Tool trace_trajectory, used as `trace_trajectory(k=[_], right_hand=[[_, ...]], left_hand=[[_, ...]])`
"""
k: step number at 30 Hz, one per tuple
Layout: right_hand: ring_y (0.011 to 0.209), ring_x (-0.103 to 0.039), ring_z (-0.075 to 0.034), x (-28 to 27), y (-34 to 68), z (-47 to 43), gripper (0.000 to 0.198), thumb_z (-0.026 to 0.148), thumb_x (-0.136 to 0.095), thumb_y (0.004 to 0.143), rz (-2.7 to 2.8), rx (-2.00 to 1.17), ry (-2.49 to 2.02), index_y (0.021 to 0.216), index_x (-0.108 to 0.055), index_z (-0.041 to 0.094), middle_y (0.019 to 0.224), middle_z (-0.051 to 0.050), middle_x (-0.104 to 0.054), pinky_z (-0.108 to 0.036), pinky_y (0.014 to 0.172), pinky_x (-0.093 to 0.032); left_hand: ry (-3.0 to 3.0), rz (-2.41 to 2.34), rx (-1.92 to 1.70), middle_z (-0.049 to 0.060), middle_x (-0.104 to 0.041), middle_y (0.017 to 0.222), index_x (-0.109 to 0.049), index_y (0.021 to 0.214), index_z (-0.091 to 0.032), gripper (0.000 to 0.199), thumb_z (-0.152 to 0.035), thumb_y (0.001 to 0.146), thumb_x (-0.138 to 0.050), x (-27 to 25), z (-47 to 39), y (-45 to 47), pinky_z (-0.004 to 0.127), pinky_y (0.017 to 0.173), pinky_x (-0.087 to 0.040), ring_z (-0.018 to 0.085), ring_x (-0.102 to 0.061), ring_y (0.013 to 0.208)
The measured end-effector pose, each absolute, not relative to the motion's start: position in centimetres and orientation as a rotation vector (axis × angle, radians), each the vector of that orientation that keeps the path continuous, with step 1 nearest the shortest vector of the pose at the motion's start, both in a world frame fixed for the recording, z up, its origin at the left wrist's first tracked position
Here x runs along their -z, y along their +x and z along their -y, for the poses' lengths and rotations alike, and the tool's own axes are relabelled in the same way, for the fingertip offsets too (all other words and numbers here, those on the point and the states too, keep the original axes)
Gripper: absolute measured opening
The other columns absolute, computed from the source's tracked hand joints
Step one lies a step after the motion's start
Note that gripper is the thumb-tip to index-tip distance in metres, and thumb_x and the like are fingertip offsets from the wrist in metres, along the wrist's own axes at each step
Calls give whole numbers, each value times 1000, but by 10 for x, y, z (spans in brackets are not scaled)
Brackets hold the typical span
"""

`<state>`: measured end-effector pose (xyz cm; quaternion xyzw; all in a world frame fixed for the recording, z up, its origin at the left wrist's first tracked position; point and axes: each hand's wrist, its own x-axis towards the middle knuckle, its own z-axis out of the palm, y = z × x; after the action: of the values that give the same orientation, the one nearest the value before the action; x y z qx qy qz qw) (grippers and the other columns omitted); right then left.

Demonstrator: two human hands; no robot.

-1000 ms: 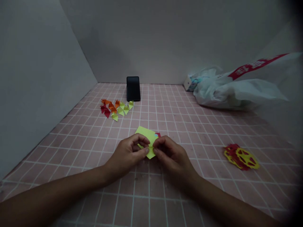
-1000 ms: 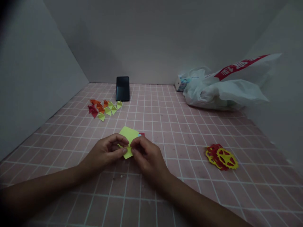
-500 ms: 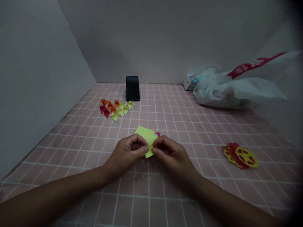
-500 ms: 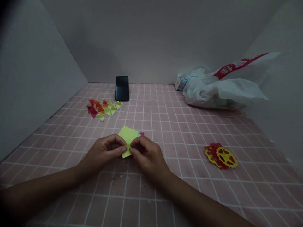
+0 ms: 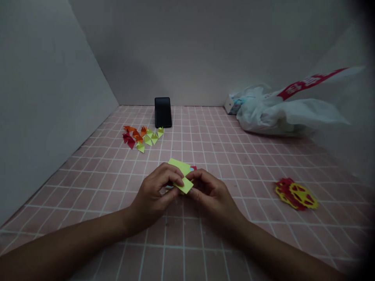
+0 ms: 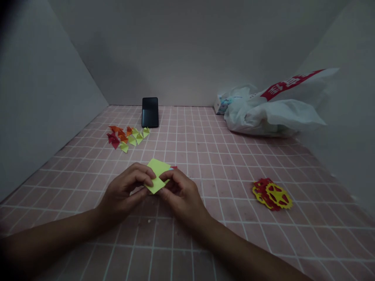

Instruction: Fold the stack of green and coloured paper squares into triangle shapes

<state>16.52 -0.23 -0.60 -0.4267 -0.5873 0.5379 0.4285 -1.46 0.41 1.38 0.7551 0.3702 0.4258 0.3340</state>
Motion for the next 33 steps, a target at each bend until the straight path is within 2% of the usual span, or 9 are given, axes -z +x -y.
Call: trace_trajectory(k=[3,7,11,16,22,26,33], right_hand=[[78,-57,-16,4,165,4,11,21,-63,81,1494,-1286,-1037,92,-60,21,90,-2,-59,-29,69,-45],[81,-57,-15,4,165,6,18,13,-63,80,1521,-1230,-1004,95,-58,23,94,-1,-58,-27,68,-44],[80,-57,-15,7,166,6,15,14,-62,83,1523,-1232,-980,93,-56,23,90,0,-57,-27,70,-44],[81,-57,-15,6,164,7,21,12,-64,81,1543,-1230,-961,97,-56,23,94,0,-57,-27,69,-44],[76,-54,-14,7,165,7,25,9,-64,81,1597,-1102,-907,100,-57,24,92,1,-56,-27,68,-43],[82,-54,-16,5,166,6,18,7,-60,84,1728,-942,-878,93,-60,22,89,-1,-58,-29,72,-42],[85,-55,-17,1,165,5,20,2,-57,85,1725,-883,-859,90,-63,21,87,-2,-59,-31,76,-43]], left_hand=[[2058,-924,-1174,5,-59,96,-57,89,-20,22,0,81,-56,-12,-5,-15,32,83,-47,18,-58,95],[2133,-879,-1211,5,-58,100,-56,97,-20,24,0,82,-57,-8,-6,-16,32,83,-48,18,-57,99],[2125,-882,-1177,7,-57,109,-53,105,-20,30,-1,83,-57,-4,-6,-17,33,86,-49,20,-56,105],[2047,-869,-1178,7,-56,108,-51,111,-22,31,-5,85,-57,0,-6,-18,34,88,-49,20,-56,106],[2060,-867,-1164,8,-56,110,-52,112,-22,35,-2,84,-56,-1,-7,-17,34,89,-48,20,-55,108],[1988,-883,-1152,7,-54,111,-52,111,-22,32,-4,84,-55,-1,-7,-16,35,90,-49,21,-56,108],[1986,-880,-1143,6,-55,110,-52,113,-24,34,-4,85,-56,2,-4,-16,35,91,-49,20,-55,109]])
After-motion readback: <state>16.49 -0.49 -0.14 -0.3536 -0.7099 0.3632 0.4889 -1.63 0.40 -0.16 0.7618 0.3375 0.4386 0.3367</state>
